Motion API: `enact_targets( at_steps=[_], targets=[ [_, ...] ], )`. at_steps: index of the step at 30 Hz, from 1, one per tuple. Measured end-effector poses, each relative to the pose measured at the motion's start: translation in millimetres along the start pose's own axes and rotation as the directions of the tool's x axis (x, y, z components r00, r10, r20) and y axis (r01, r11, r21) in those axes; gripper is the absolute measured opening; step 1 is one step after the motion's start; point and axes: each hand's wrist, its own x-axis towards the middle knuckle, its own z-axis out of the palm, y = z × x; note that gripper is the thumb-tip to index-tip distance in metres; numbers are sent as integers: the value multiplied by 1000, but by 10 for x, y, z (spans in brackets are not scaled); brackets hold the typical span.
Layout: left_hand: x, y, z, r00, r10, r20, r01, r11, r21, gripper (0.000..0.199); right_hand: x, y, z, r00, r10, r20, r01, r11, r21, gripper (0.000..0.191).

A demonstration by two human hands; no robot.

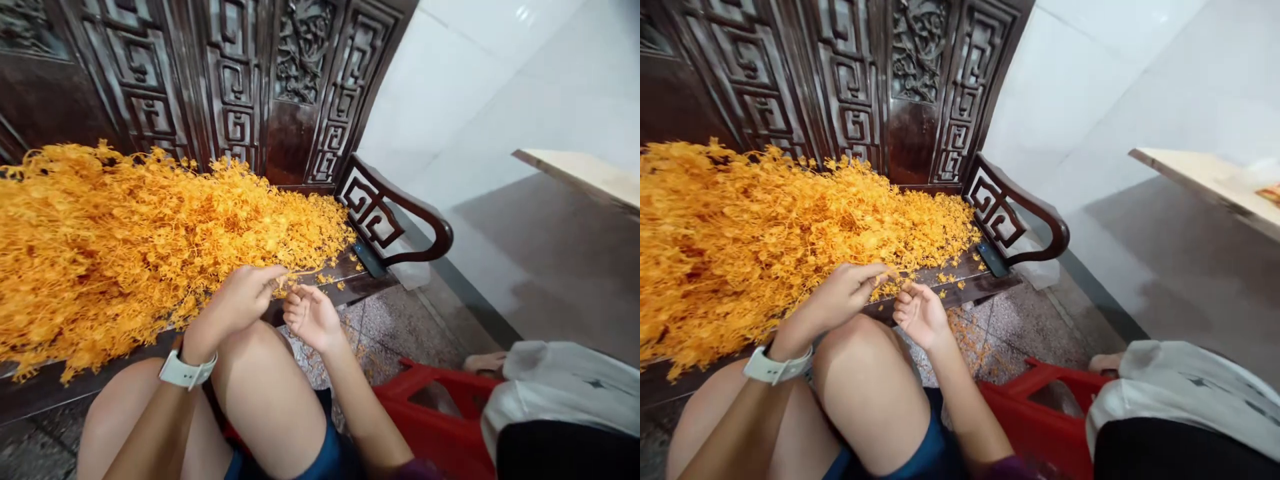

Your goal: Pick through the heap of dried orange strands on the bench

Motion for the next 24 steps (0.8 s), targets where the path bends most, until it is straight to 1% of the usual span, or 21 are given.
enact_targets(
  at_steps=[1,2,4,5,6,8,10,11,12,14,15,16,17,18,20,22,24],
  targets=[
    [-10,37,43,997,10,72,-23,984,179,33,-71,-10,-23,1000,-21,16,21,1000,-18,22],
    [-18,75,96,990,8,141,-53,948,313,37,-140,-41,-38,998,-54,37,56,998,-40,30],
    [-29,142,218,966,-26,256,-101,877,469,40,-247,-153,-59,988,-136,73,142,987,-80,47],
    [-30,163,279,952,-55,300,-112,850,514,39,-281,-223,-72,982,-171,81,179,979,-98,51],
    [-31,172,335,938,-95,333,-112,827,551,39,-303,-295,-89,974,-213,78,220,969,-114,49],
    [-31,154,417,909,-174,379,-95,799,594,37,-321,-417,-129,944,-327,43,330,931,-156,35],
    [-35,98,456,888,-209,410,-79,808,584,36,-328,-493,-161,897,-442,9,433,874,-218,23],
    [-40,64,462,883,-210,419,-74,820,568,37,-333,-513,-168,873,-488,7,473,842,-257,22],
    [-49,33,462,884,-202,422,-69,835,546,38,-342,-522,-166,848,-530,14,508,806,-304,22],
    [-76,-6,453,903,-165,398,-50,877,478,44,-375,-518,-140,800,-598,48,564,723,-399,24],
    [-90,-10,447,918,-139,372,-34,906,422,53,-398,-508,-118,787,-613,72,579,693,-430,26],
    [-101,-2,441,936,-111,334,-11,939,344,64,-424,-495,-93,786,-610,100,584,680,-444,27],
    [-109,15,436,955,-87,285,14,969,247,72,-454,-478,-68,798,-588,131,578,687,-439,29],
    [-111,39,432,971,-75,229,44,989,138,75,-484,-456,-44,819,-550,165,562,711,-423,30],
    [-96,95,431,989,-92,114,101,991,-82,71,-541,-396,1,862,-453,228,507,776,-376,33],
    [-69,147,440,990,-134,34,138,950,-281,68,-580,-303,42,900,-348,262,425,835,-349,36],
    [-45,190,461,989,-146,14,137,888,-439,56,-588,-184,85,926,-272,262,356,863,-359,39]
  ],
)
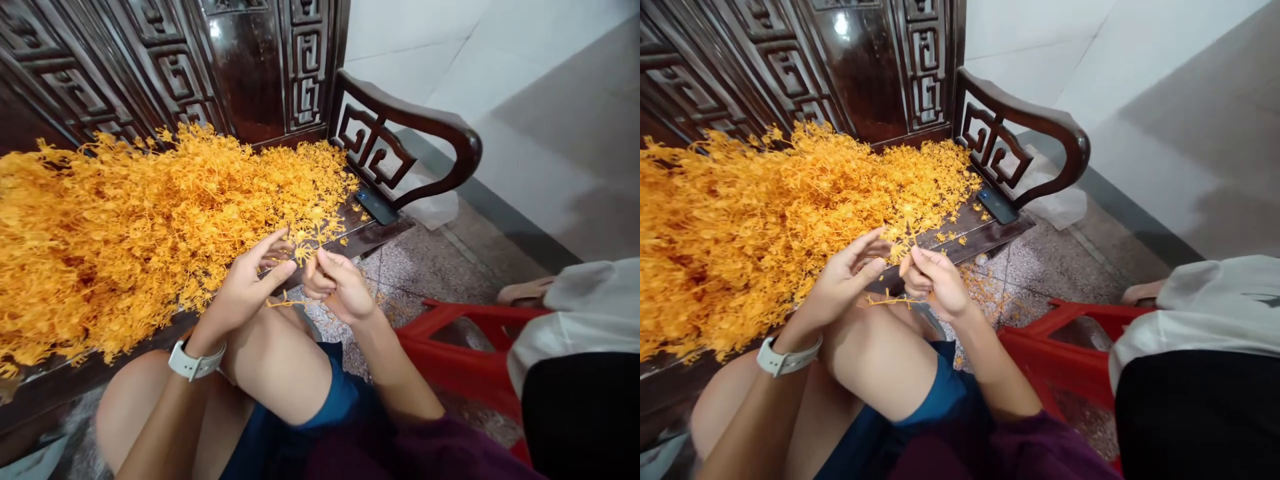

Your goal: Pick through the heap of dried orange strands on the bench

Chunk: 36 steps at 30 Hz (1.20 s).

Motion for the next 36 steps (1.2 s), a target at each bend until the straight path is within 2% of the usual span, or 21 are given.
enact_targets(
  at_steps=[3,7,10,12,14,15,16,17,18,19,20,21,22,23,24,25,27,29,31,34,36],
  targets=[
    [2,30,65,998,34,-56,-42,988,-147,26,19,146,133,999,16,-39,-20,995,-101,44],
    [4,51,95,977,43,-208,-79,983,-168,21,122,264,266,987,-66,-144,20,955,-297,49],
    [82,23,-59,936,67,-345,-106,990,-96,16,124,315,366,990,-83,-112,36,927,-373,53],
    [155,-28,-292,831,109,-546,-148,989,-28,12,43,356,442,999,-31,-9,25,916,-400,54],
    [189,-75,-579,635,113,-764,-208,978,-28,15,-78,392,510,994,36,108,19,885,-465,55],
    [180,-83,-711,591,93,-801,-241,968,-66,16,-136,402,536,984,70,162,21,864,-503,55],
    [155,-74,-817,606,82,-791,-257,962,-97,15,-182,405,555,970,106,218,28,844,-535,54],
    [122,-45,-890,642,85,-762,-282,950,-131,15,-209,401,567,947,146,288,40,832,-553,52],
    [91,2,-925,711,89,-698,-298,937,-184,15,-217,389,572,906,200,373,50,825,-563,50],
    [76,60,-924,801,105,-589,-291,929,-230,16,-205,373,570,839,269,472,55,822,-567,46],
    [88,121,-893,882,133,-451,-271,927,-257,16,-177,355,565,749,339,568,58,822,-567,43],
    [136,173,-839,939,164,-302,-244,937,-249,18,-141,338,557,652,401,643,57,821,-569,40],
    [222,206,-772,970,189,-154,-217,957,-191,19,-103,328,550,570,447,690,50,819,-572,37],
    [339,211,-700,966,214,-142,-232,965,-121,21,-69,326,545,518,472,713,36,821,-570,35],
    [476,185,-631,938,235,-254,-257,965,-55,23,-46,335,543,503,479,719,17,827,-563,34],
    [615,128,-572,906,235,-352,-250,968,4,27,-37,356,544,523,471,710,-6,835,-550,33],
    [832,-50,-499,897,191,-399,-177,982,72,40,-59,424,552,637,434,637,-62,852,-519,34],
    [890,-236,-488,941,113,-319,-102,993,50,43,-113,504,556,775,379,506,-137,882,-452,40],
    [790,-339,-525,976,35,-215,-46,998,-49,50,-155,563,557,886,305,349,-210,935,-284,46],
    [517,-266,-611,980,2,-198,-42,980,-195,48,-114,561,564,967,232,103,-235,972,19,52],
    [358,-121,-643,989,13,-146,-50,965,-257,48,-16,506,574,983,171,-73,-166,983,74,51]
  ],
)
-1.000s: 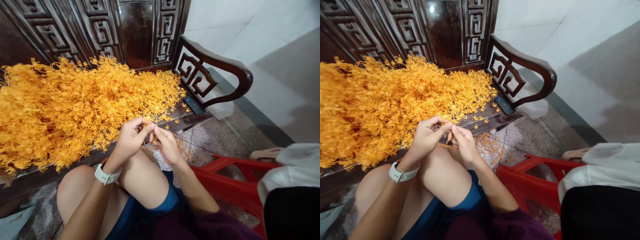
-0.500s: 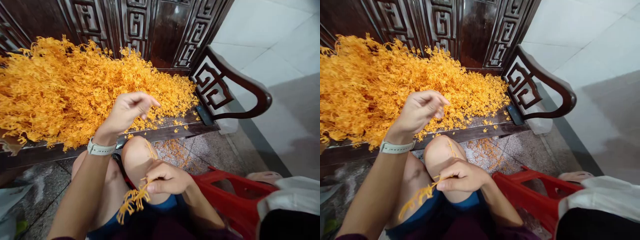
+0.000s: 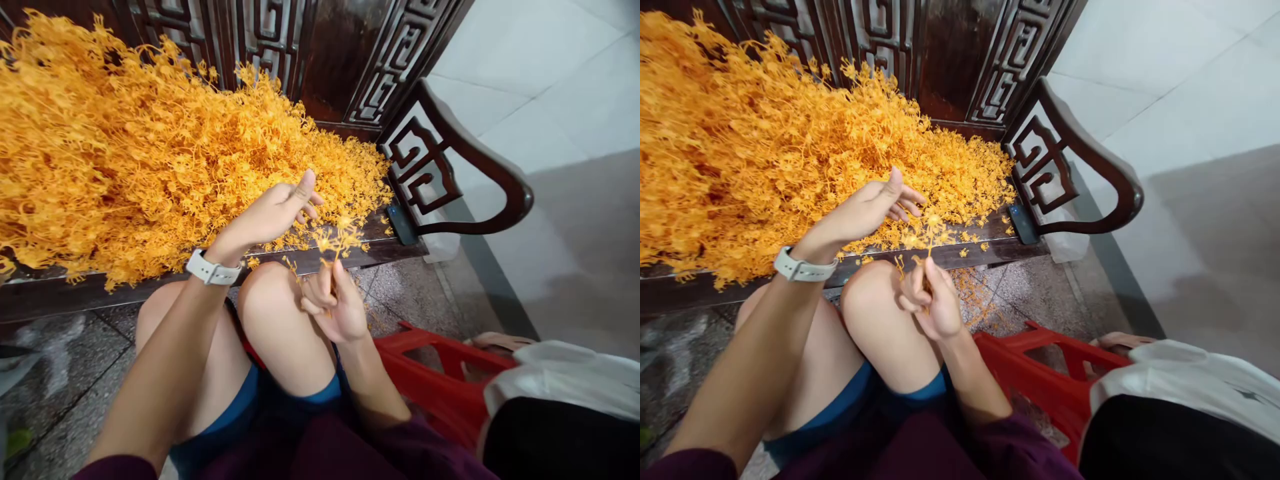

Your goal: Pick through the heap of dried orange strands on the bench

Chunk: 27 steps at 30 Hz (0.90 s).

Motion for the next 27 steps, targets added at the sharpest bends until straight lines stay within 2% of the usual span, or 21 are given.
enact_targets(
  at_steps=[2,4,6,7,9,10,11,12,13,14,15,17,19,20,22,23,25,27],
  targets=[
    [-107,134,39,992,26,126,-22,999,-34,47,107,-79,26,984,-112,-139,106,993,-48,50],
    [-161,191,116,971,64,230,-63,998,-12,36,199,-131,54,960,-196,-202,175,978,-115,50],
    [-145,166,190,970,92,224,-100,995,25,23,249,-131,84,957,-212,-199,183,971,-153,49],
    [-107,134,208,982,104,158,-108,994,18,19,252,-109,100,962,-203,-184,176,972,-156,49],
    [9,62,181,988,119,-98,-126,989,-76,19,213,-34,125,974,-177,-141,158,978,-137,51],
    [73,34,132,961,108,-255,-149,978,-148,21,174,9,133,979,-173,-109,158,979,-130,54],
    [130,17,66,910,88,-406,-188,959,-212,23,125,50,137,982,-175,-67,163,975,-150,57],
    [174,11,-8,865,68,-497,-218,943,-250,24,72,81,138,985,-174,-10,168,962,-213,59],
    [200,17,-79,848,61,-527,-230,938,-261,25,20,99,137,985,-164,58,174,933,-316,60],
    [209,29,-136,859,68,-507,-226,940,-256,25,-26,102,136,982,-139,129,182,881,-437,60],
    [208,44,-170,894,84,-441,-209,947,-243,25,-62,93,136,975,-101,196,195,812,-549,59],
    [206,52,-158,966,113,-233,-159,968,-193,20,-97,47,140,949,-3,316,226,705,-672,56],
    [259,-5,-67,990,117,-78,-126,985,-118,20,-86,1,141,912,69,405,244,704,-668,53],
    [312,-60,-14,990,117,-74,-123,989,-78,22,-71,-11,137,902,91,422,234,717,-656,52],
    [439,-196,65,988,83,-132,-83,997,2,25,-38,4,112,915,102,391,191,744,-641,51],
    [489,-255,79,992,49,-118,-48,999,13,26,-24,30,94,931,87,354,168,759,-630,51],
    [508,-303,56,999,13,-44,-15,999,-43,34,-7,103,59,960,23,280,143,816,-560,51],
    [396,-231,-8,998,-1,61,8,992,-122,47,7,174,45,981,-45,188,120,906,-407,51]
  ],
)
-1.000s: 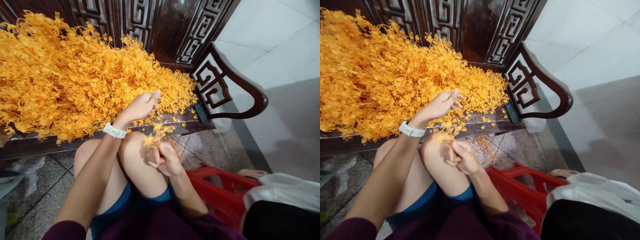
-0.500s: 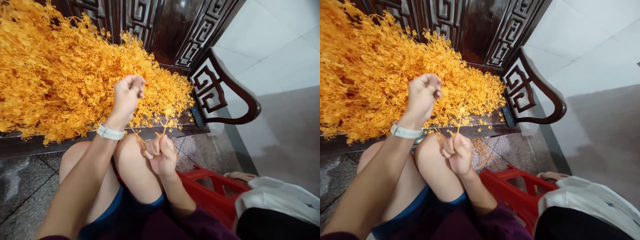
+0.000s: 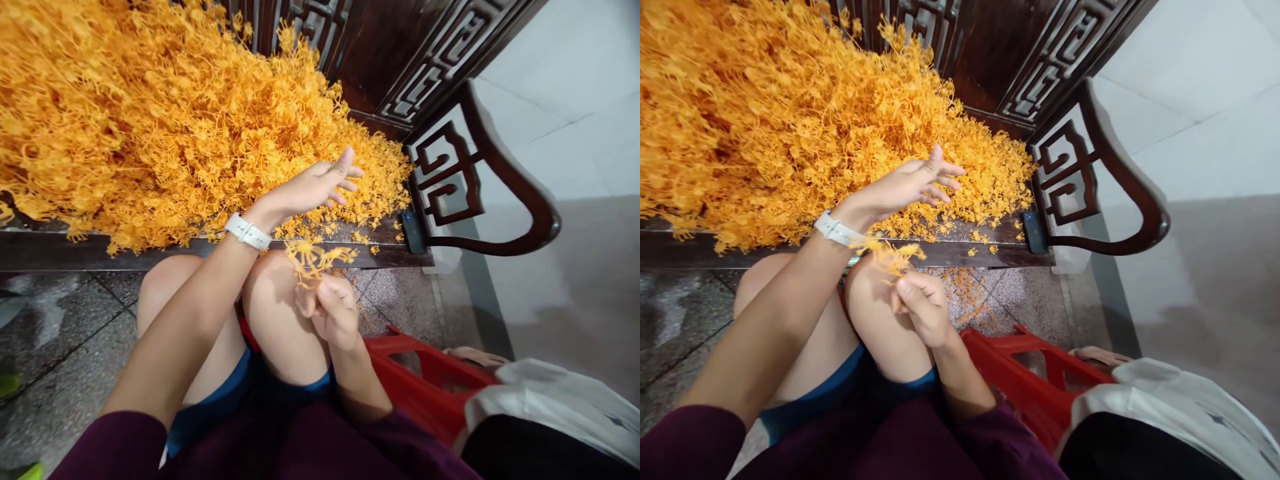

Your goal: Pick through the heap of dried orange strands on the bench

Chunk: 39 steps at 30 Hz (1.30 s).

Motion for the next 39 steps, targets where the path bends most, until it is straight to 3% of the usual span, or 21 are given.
enact_targets(
  at_steps=[2,4,6,9,11,13,15,17,18,20,22,25,27,30,33,36,39],
  targets=[
    [-203,162,-37,997,1,79,-1,1000,-2,58,23,31,27,992,29,-125,-4,981,195,52],
    [-404,324,-46,992,64,112,-74,993,86,57,63,20,52,973,76,-218,-2,947,322,52],
    [-528,410,-20,980,147,131,-170,968,183,51,110,-12,66,963,93,-254,9,928,372,51],
    [-515,349,55,964,248,90,-264,923,281,51,160,-38,84,968,82,-237,12,929,370,51],
    [-404,233,69,958,288,-5,-272,910,314,54,155,-18,103,976,73,-203,1,940,342,53],
    [-268,134,13,935,296,-196,-230,925,302,56,109,36,120,991,26,-131,9,965,263,55],
    [-170,115,-97,858,262,-442,-175,958,229,59,33,112,118,998,-37,-55,45,988,150,56],
    [-154,189,-191,818,221,-532,-165,975,152,54,-41,186,90,996,-85,-31,88,993,73,53],
    [-177,246,-209,841,212,-499,-169,977,130,49,-67,216,67,994,-101,-37,103,992,67,52],
    [-257,347,-167,927,185,-326,-148,980,135,44,-91,254,13,990,-133,-46,137,986,98,49],
    [-321,368,-47,973,122,-198,-67,961,267,40,-83,266,-31,989,-145,-32,148,979,139,46],
    [-315,233,141,953,116,-281,39,870,492,39,-44,261,-40,988,-154,-12,154,971,182,43],
    [-290,143,208,960,103,-261,61,831,553,38,-13,249,-5,986,-166,-21,167,965,203,41],
    [-334,195,215,998,6,-55,18,908,419,49,36,213,63,986,-164,-34,168,955,245,41],
    [-460,413,143,975,-94,204,42,968,246,72,81,170,87,991,-112,-72,129,944,305,44],
    [-559,568,31,919,-129,373,38,970,241,56,103,155,60,992,-75,-101,106,932,347,44],
    [-591,582,-21,913,-103,394,3,969,249,34,110,152,44,994,-83,-70,103,927,361,43]
  ],
)
